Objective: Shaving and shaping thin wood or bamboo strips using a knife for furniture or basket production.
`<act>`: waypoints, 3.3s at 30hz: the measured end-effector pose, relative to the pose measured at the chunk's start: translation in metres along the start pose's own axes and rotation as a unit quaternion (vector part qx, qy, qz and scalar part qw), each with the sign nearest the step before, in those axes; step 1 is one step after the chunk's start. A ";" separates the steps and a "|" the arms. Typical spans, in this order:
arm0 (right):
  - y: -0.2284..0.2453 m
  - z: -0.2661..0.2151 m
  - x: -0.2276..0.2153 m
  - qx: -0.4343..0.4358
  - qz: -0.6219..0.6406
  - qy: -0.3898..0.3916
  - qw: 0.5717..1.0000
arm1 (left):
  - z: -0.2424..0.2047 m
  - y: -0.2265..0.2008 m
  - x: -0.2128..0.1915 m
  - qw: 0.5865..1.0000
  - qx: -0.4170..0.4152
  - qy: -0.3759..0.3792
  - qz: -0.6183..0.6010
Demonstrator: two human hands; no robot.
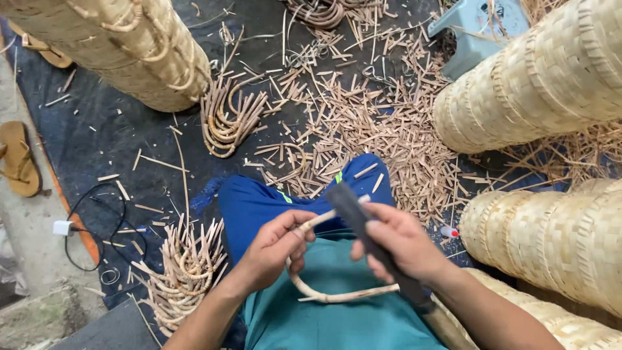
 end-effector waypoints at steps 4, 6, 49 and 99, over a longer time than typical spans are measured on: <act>-0.013 0.010 0.005 0.027 0.016 0.041 0.999 | -0.011 -0.007 0.016 0.999 0.010 0.031 0.030; -0.018 0.012 0.008 0.029 0.024 0.050 0.998 | -0.015 -0.011 0.018 0.997 0.027 0.010 0.068; -0.001 0.005 0.014 -0.020 0.069 0.028 0.997 | -0.036 -0.036 0.029 0.956 0.122 -0.120 0.237; -0.015 0.001 0.022 0.043 0.133 0.068 0.988 | -0.029 -0.053 0.044 0.630 0.444 -0.132 0.623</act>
Point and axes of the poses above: each hand's wrist, its own z-axis towards the middle knuckle, its own x-axis out of the palm, y = z × x, the point moved 2 cm from there along z, towards the middle knuckle, and after that the axes turned 6 degrees about z, right-handed, at the moved point
